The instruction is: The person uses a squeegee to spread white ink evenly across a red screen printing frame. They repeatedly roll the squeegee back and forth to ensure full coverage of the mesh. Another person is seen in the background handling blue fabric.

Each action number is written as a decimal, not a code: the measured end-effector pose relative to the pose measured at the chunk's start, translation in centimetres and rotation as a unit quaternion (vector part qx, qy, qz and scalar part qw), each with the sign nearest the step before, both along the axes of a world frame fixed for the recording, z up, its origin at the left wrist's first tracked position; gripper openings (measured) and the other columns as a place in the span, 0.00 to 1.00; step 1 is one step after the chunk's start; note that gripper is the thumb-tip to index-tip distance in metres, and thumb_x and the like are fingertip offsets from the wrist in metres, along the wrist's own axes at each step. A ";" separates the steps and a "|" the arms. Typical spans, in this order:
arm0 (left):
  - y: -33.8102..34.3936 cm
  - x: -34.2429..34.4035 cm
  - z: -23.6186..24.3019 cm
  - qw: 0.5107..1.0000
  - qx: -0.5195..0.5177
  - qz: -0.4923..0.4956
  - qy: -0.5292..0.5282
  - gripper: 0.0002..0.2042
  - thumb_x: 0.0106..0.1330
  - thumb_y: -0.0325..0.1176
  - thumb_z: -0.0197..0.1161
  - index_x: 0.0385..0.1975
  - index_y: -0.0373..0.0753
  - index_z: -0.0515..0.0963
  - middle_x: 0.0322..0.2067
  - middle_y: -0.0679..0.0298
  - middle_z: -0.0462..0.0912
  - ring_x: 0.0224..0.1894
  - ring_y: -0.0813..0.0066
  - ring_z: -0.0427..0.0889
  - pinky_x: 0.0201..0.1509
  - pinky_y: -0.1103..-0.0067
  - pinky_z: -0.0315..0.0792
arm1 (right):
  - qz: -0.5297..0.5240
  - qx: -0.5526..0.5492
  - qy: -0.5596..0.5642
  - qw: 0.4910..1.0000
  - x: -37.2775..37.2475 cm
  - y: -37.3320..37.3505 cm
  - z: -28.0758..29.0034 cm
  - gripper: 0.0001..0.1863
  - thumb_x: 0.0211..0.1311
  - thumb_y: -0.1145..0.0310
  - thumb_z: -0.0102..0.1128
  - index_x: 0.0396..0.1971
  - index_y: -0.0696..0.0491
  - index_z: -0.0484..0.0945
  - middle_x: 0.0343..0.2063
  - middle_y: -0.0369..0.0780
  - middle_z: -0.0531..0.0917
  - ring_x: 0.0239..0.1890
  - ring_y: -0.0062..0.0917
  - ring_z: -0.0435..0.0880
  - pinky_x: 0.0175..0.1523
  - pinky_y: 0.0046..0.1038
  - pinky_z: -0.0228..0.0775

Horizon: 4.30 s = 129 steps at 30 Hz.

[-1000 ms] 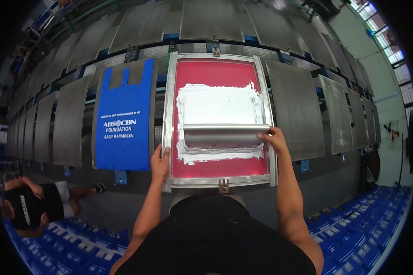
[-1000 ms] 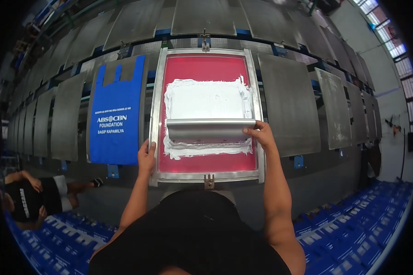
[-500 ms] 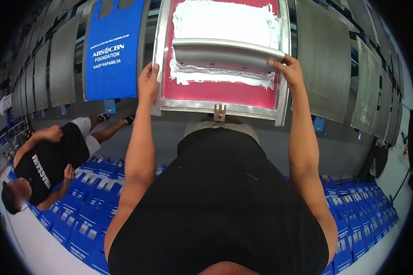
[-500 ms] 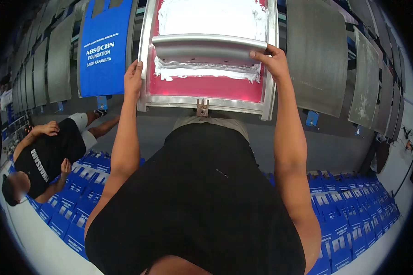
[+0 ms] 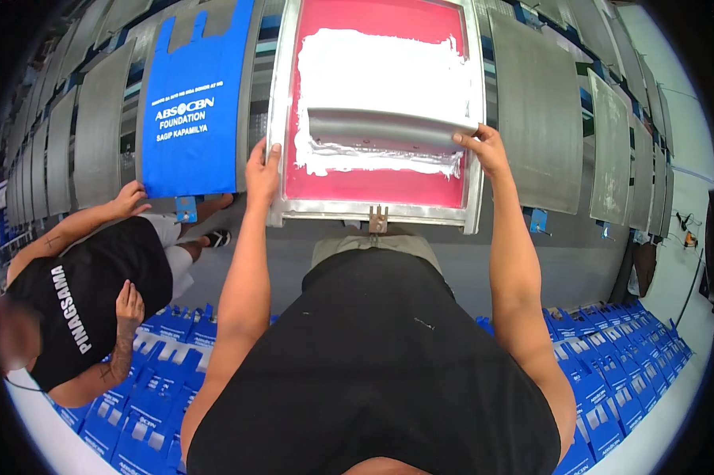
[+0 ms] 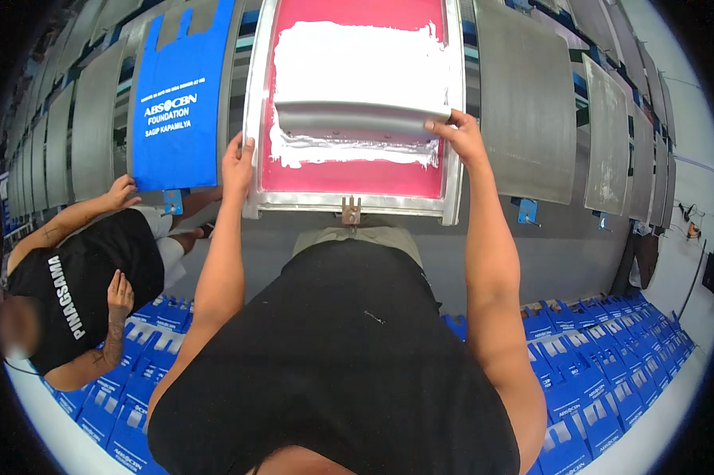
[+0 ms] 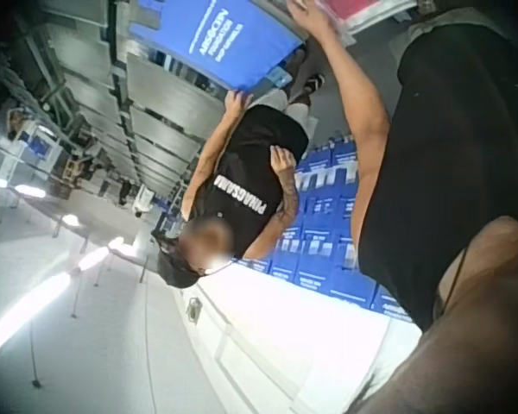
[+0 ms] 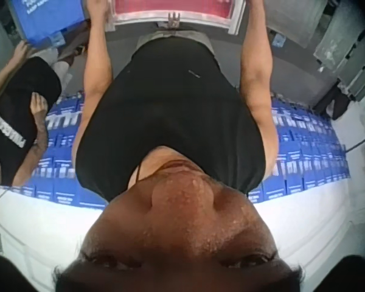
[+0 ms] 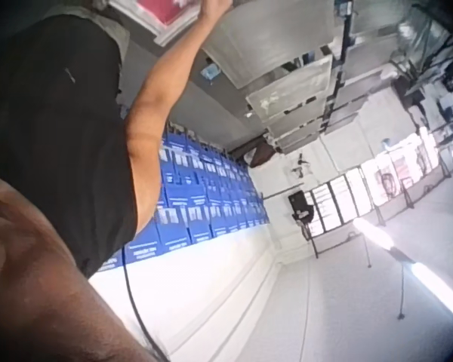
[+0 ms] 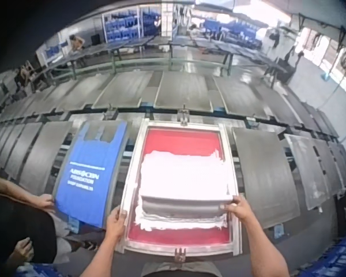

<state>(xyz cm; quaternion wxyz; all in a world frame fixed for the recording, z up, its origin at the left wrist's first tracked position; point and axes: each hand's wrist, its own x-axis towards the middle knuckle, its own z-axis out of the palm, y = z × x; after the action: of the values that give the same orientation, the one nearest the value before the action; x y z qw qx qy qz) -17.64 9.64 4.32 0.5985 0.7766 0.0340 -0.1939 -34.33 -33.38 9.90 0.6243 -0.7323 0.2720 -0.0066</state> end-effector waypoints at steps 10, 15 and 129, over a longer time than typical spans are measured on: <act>-4.0 4.1 16.3 0.891 0.194 -0.173 -0.373 0.21 0.59 0.43 0.66 0.47 0.36 0.77 0.49 0.49 0.76 0.53 0.48 0.73 0.58 0.63 0.66 | 0.206 -0.395 0.151 0.883 3.3 3.6 12.6 0.19 0.40 0.71 0.66 0.38 0.55 0.81 0.35 0.43 0.84 0.41 0.37 0.82 0.61 0.41 0.65; -10.6 9.0 16.9 0.771 0.279 -0.486 -0.303 0.08 0.52 0.30 0.65 0.31 0.38 0.79 0.31 0.57 0.80 0.40 0.55 0.79 0.48 0.62 0.70 | 0.250 -0.472 0.104 0.839 5.8 4.7 11.0 0.15 0.40 0.77 0.59 0.34 0.52 0.79 0.28 0.45 0.82 0.38 0.41 0.80 0.58 0.47 0.62; -36.9 36.0 4.0 0.802 0.339 -0.365 -0.329 0.14 0.48 0.40 0.72 0.33 0.42 0.84 0.25 0.53 0.83 0.34 0.52 0.82 0.42 0.63 0.75 | 0.258 -0.491 0.177 0.813 37.1 -20.5 0.9 0.23 0.42 0.73 0.58 0.44 0.46 0.83 0.37 0.44 0.85 0.43 0.37 0.84 0.52 0.39 0.73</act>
<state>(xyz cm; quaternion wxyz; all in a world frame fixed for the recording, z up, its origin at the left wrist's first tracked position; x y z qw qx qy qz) 18.38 -27.22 8.33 0.1572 0.9021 -0.3875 -0.1066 2.78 -53.91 10.80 0.1009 -0.9732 0.1397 0.1519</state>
